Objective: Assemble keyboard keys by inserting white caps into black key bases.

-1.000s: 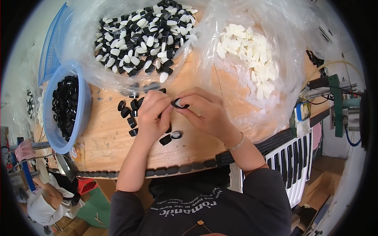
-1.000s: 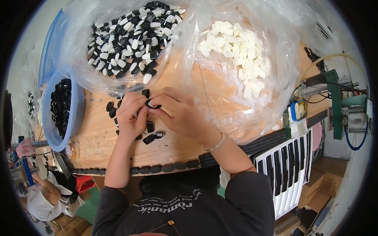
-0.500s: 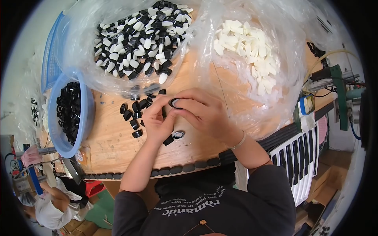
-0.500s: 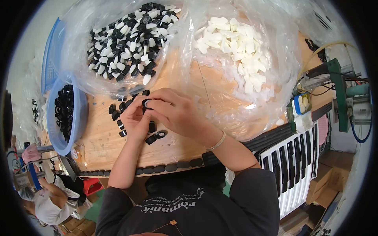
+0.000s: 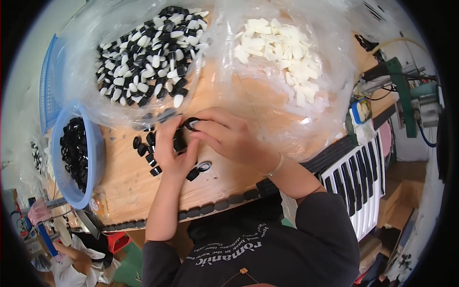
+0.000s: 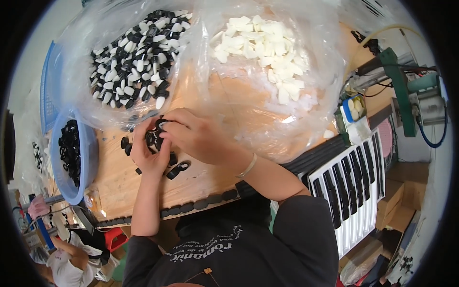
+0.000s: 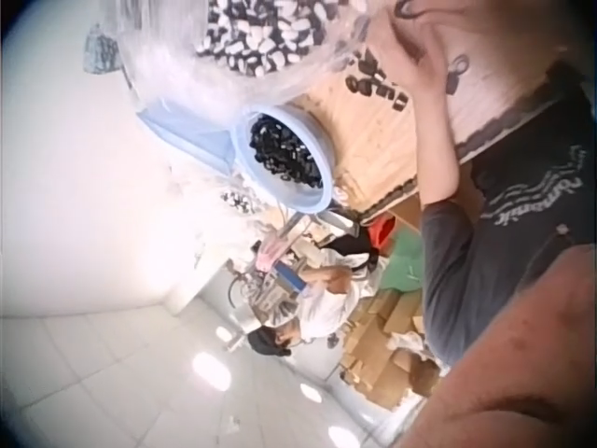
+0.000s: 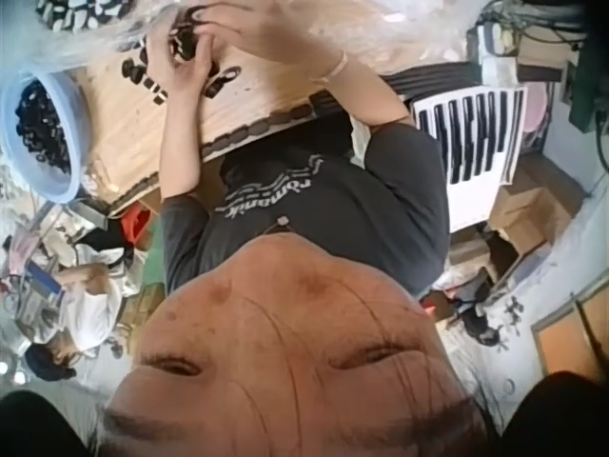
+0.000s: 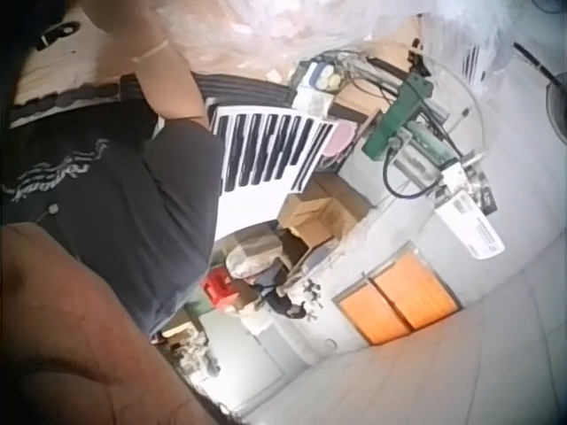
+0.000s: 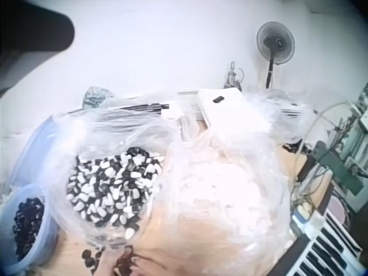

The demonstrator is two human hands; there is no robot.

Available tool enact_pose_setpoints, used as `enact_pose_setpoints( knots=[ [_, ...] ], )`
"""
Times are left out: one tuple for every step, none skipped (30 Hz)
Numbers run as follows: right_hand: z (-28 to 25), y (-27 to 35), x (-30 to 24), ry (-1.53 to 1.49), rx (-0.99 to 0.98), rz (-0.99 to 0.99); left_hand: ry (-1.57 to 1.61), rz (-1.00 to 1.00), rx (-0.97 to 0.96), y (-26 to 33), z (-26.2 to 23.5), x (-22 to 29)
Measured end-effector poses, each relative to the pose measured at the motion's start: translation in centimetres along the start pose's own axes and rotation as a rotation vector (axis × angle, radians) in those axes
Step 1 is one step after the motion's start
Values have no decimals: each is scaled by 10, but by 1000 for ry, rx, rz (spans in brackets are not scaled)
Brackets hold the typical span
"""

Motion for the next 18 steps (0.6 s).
enact_pose_setpoints(
  knots=[
    [2,3,2,-27,9,-11,-67,99,18,-2,-1,6],
    [4,5,3,-54,18,-23,-135,197,38,-3,-2,13],
    [4,6,4,-56,12,-46,-122,199,38,-3,1,11],
    [5,5,2,-54,10,-47,-143,240,70,-1,-1,10],
    [6,4,0,-67,1,-25,-163,282,101,0,-2,12],
    [6,4,-1,-80,-8,-3,-161,281,103,0,-2,12],
    [5,2,-2,-78,-10,-6,-157,292,104,-2,-3,15],
    [2,1,-1,-117,-9,1,-152,303,106,-3,-3,17],
    [-2,-1,0,-153,-8,10,-149,304,109,-4,-2,18],
    [-12,-7,3,-157,28,9,-145,207,89,-4,-4,10],
    [-30,-13,5,-152,64,11,-132,112,71,-5,-5,4],
    [-49,-12,24,-109,158,261,-136,108,73,-2,-6,-1],
    [-68,-8,43,-72,245,509,-22,-5,109,2,-10,-16],
    [-94,-13,43,146,251,521,104,-116,146,4,-13,-28],
    [-124,-2,63,461,245,652,208,-167,136,3,-13,-29],
    [-144,12,78,656,198,706,213,-167,141,1,-11,-27],
    [-157,24,93,841,143,755,254,-187,134,1,-10,-26],
    [-161,30,104,836,135,751,294,-209,127,1,-10,-27]
  ],
)
Point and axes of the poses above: each hand's wrist, its own y-axis away from the middle knuckle, its own z-axis out of the palm, x = y × z, the point moved 6 cm from there along -y, towards the middle knuckle, and after that the axes turned 14 degrees about -y, right-handed, at the moved point
